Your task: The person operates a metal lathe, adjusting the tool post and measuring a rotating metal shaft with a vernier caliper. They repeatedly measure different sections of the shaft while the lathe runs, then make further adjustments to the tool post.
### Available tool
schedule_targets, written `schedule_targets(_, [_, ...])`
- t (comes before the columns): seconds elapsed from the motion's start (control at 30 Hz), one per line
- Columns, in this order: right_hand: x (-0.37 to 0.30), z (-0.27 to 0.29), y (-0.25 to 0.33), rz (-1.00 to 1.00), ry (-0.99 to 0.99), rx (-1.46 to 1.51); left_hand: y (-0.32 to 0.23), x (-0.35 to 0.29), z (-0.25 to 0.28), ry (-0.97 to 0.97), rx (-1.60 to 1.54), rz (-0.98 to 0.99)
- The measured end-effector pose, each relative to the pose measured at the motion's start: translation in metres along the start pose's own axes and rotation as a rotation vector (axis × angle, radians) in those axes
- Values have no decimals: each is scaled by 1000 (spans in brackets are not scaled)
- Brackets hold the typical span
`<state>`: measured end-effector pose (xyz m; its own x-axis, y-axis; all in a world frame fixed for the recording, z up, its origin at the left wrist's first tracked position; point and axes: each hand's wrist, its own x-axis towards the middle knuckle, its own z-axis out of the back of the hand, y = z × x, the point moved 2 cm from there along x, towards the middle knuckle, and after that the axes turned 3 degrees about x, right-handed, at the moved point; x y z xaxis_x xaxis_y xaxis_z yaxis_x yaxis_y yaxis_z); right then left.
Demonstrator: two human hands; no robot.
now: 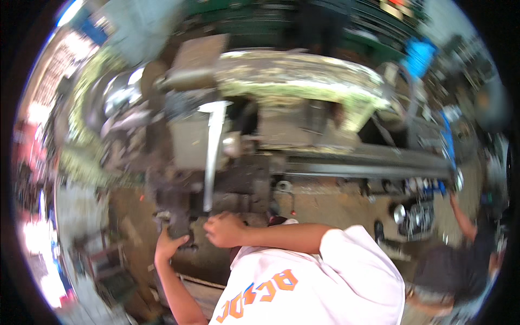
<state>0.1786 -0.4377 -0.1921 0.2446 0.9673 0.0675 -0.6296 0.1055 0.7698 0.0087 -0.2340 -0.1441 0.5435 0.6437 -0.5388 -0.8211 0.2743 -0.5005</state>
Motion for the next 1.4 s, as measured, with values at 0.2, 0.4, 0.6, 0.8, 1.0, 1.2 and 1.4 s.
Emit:
schedule_targets(0.2, [5, -10, -2, 10, -116, 37, 70, 42, 5, 208, -463, 142])
schedule_targets(0.4, [10, -21, -5, 4, -99, 35, 100, 58, 3, 336, -649, 30])
schedule_targets(0.6, [13, -22, -6, 5, -101, 43, 99, 60, 4, 230, -544, 77])
schedule_targets(0.8, [9, -17, -3, -33, -121, 6, 71, 41, -4, 88, -455, 77])
schedule_targets(1.0, [3, -5, -1, 140, -169, -21, 25, 15, -3, 8, -204, 10])
schedule_targets(1.2, [3, 14, 6, 43, -176, 43, 6, 7, -1, -45, -78, 89])
schedule_targets(1.4, [6, 19, 12, 66, -144, 5, 7, 5, -1, -77, -9, 84])
